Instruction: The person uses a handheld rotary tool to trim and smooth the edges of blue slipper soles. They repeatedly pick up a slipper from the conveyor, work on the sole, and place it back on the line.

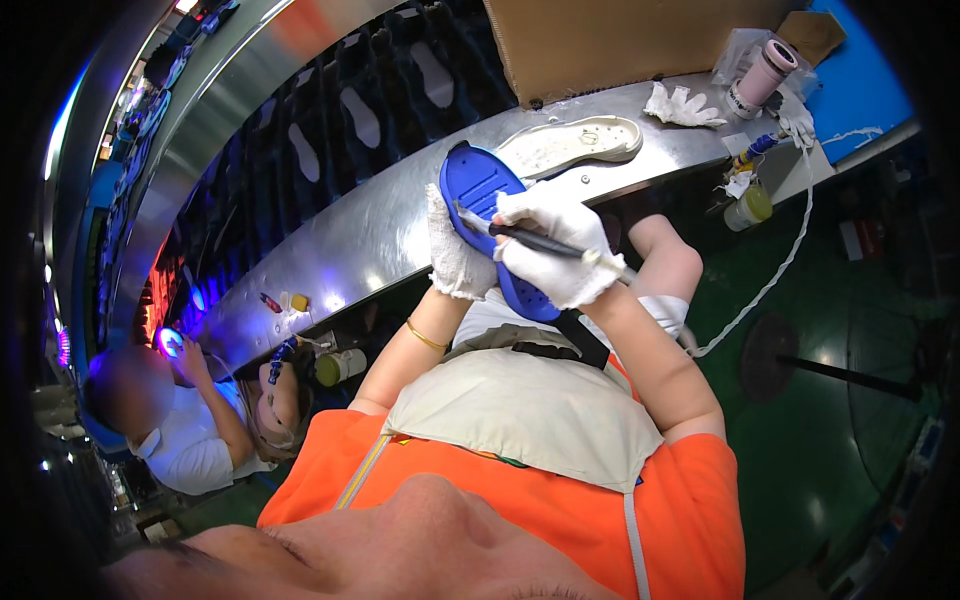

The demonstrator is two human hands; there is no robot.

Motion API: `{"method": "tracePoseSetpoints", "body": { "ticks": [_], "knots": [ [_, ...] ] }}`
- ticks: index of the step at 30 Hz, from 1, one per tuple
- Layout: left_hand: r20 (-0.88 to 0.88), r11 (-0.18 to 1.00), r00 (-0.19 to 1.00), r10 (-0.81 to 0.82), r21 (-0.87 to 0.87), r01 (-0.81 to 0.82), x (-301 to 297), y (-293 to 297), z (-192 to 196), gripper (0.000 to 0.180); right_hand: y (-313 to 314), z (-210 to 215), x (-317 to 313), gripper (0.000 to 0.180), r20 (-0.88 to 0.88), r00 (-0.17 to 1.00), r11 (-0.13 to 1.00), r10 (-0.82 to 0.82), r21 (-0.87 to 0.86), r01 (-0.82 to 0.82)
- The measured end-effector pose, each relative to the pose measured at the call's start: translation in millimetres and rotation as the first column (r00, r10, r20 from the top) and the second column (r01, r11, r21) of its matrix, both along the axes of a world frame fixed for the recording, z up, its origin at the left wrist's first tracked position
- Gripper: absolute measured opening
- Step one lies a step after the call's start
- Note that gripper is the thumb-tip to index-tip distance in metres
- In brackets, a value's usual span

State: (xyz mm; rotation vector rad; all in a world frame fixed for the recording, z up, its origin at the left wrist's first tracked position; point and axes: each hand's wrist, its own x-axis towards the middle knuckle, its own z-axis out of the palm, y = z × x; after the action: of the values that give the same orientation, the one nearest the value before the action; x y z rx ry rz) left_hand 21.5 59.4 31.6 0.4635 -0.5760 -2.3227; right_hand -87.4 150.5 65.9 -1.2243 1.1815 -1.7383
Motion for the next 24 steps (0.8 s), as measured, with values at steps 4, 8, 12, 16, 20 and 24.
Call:
{"method": "tracePoseSetpoints", "body": {
  "ticks": [4,8,12,16,20,24],
  "knots": [
    [0.075,0.998,0.996,-0.051,0.03,0.049,8,-6,3,0.077,3,-2,-9,0.02,-0.345,0.923,0.985,-0.17,-0.1,0.144],
    [0.038,0.992,0.992,-0.119,0.041,0.118,13,-10,14,0.07,13,8,-3,0.018,-0.508,0.858,0.986,-0.073,-0.164,-0.013],
    [0.05,0.95,0.949,-0.311,0.022,0.31,31,4,8,0.084,32,-21,-14,0.012,-0.052,0.998,0.997,0.022,0.079,-0.018],
    [0.21,0.875,0.856,-0.472,-0.005,0.484,37,27,-2,0.089,38,-23,-16,0.009,0.134,0.991,0.987,-0.023,0.159,0.001],
    [0.219,0.934,0.916,-0.336,-0.047,0.354,27,13,-12,0.089,32,-25,-13,0.011,-0.051,0.999,0.998,0.019,0.054,-0.016],
    [0.11,0.971,0.974,-0.197,-0.113,0.209,9,4,1,0.096,18,-21,-19,0.011,0.054,0.998,0.996,-0.043,0.078,0.038]
  ]
}}
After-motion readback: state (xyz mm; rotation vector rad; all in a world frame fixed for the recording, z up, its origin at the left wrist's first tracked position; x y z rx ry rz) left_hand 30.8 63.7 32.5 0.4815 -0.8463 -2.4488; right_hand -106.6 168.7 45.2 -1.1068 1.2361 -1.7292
